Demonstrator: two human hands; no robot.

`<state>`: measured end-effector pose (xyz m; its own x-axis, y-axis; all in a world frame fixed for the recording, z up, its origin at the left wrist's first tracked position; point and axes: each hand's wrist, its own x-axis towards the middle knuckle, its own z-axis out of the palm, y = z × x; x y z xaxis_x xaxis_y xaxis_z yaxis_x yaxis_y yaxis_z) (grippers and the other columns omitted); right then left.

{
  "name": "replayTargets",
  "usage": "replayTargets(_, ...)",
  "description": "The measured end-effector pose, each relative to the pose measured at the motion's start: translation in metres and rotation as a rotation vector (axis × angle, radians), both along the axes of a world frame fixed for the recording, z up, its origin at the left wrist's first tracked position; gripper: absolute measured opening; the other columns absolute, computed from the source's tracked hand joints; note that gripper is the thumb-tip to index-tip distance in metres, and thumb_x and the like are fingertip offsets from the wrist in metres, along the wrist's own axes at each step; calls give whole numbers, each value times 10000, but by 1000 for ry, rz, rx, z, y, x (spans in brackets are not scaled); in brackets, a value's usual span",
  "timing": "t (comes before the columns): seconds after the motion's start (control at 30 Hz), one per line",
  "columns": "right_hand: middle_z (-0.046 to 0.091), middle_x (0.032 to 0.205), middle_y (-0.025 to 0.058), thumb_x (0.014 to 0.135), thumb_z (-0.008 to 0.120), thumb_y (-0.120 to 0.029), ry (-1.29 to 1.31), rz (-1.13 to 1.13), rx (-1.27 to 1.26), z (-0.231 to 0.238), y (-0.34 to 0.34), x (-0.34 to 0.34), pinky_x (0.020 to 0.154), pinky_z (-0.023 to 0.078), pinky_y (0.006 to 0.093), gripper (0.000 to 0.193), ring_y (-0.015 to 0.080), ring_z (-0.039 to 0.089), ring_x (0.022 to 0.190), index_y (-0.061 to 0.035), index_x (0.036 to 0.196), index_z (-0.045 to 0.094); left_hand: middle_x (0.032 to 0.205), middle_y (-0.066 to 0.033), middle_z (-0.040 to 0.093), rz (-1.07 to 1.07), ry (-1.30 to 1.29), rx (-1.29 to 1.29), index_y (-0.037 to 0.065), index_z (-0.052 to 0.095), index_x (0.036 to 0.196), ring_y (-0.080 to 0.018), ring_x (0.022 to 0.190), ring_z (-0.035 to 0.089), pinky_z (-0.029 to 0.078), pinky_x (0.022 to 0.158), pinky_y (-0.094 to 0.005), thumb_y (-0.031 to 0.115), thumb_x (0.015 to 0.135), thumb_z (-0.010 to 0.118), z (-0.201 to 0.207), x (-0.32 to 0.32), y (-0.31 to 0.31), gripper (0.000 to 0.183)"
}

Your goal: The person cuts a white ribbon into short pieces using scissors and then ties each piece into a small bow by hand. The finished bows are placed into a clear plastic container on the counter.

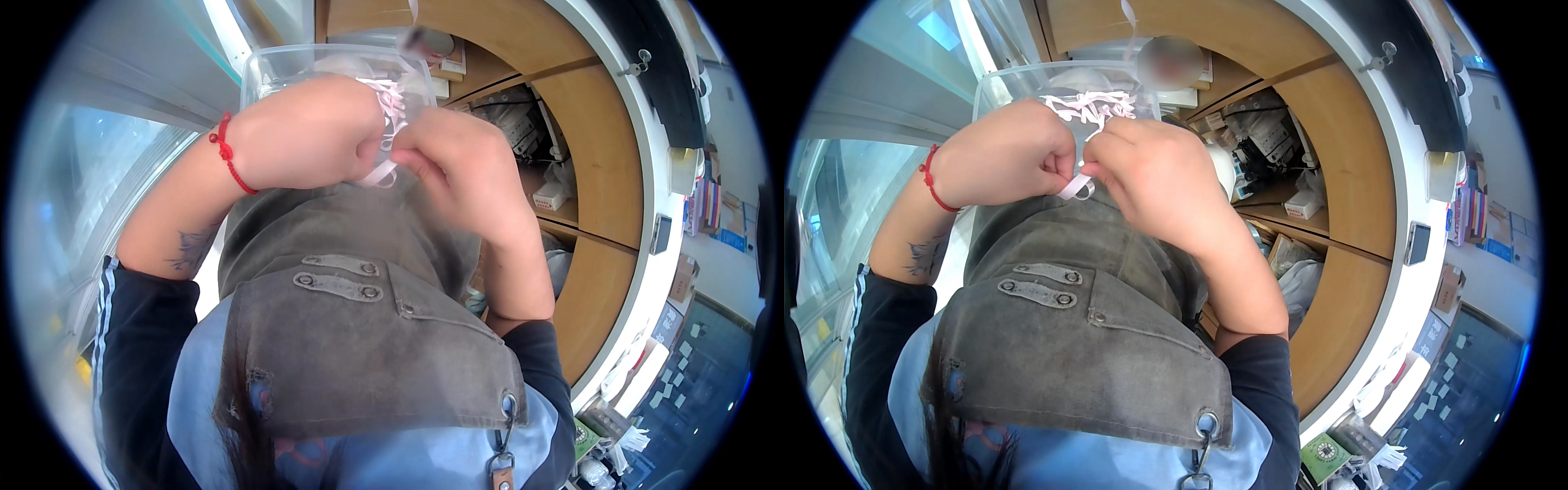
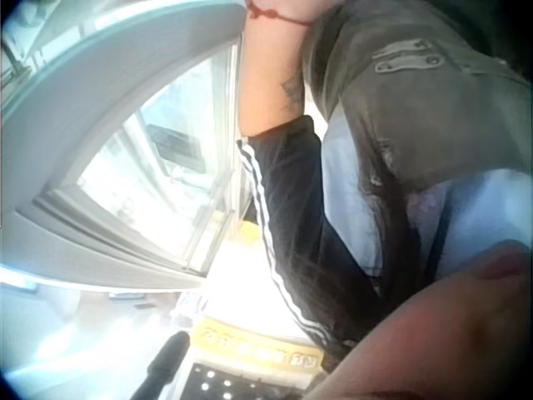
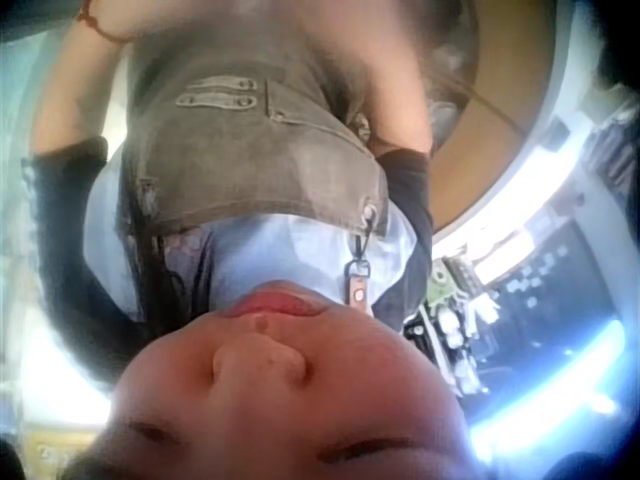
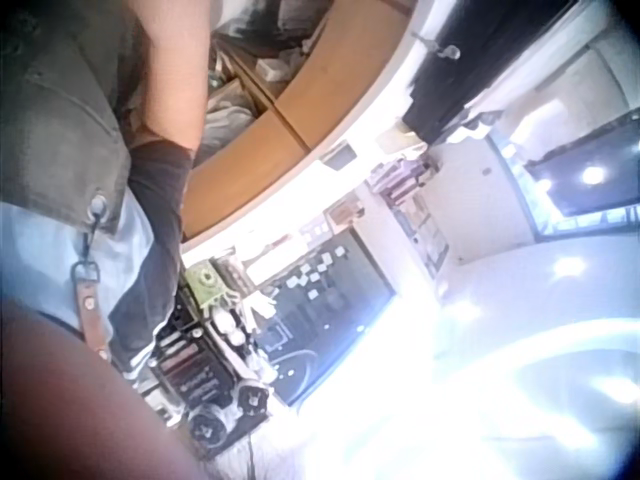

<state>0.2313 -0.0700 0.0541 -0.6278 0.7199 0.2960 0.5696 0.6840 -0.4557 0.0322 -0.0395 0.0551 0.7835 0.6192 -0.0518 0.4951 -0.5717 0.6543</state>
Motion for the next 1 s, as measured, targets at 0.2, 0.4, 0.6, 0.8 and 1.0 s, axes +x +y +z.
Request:
replayTargets(0.2,532,686,65,822,579,-125,350,-10,-349,-23,7,-1,572,423,317,111,217,534,630,-46,756,536,621,-69,587,55,-228,-144,5,620,686,-152,541,559,436,519,-268,54,683,689,3,-3,-1,84)
replayTargets(0.4,523,702,26,910,456,-149,1055,20,-1152,-36,-7,-10,562,400,245,180,112,501,640,-36,781,514,667,-21,615,426,-546,-426,6,631,746,-66,566,553,426,483,-197,61,766,680,-2,5,-11,76)
replayTargets(0.6,527,697,36,913,435,-164,1227,-42,-1235,-34,-12,-19,545,382,227,198,103,476,604,-36,783,511,721,-40,616,542,-777,-516,-16,630,845,-59,545,540,417,440,-179,39,795,656,-14,16,-17,79)
replayTargets(0.8,554,707,17,879,558,-146,1083,-277,-865,-21,-21,-22,563,401,219,130,88,505,623,-22,845,538,729,-51,603,545,-864,-684,-23,625,861,-64,518,520,402,421,-184,89,817,638,-16,12,-15,121)
replayTargets(1.0,616,750,62,731,697,-25,554,-422,26,-34,-19,-16,546,441,257,137,147,558,602,-35,813,588,719,-50,585,611,-916,-736,-24,629,881,-68,494,492,395,410,-197,138,835,624,-18,13,-13,169)
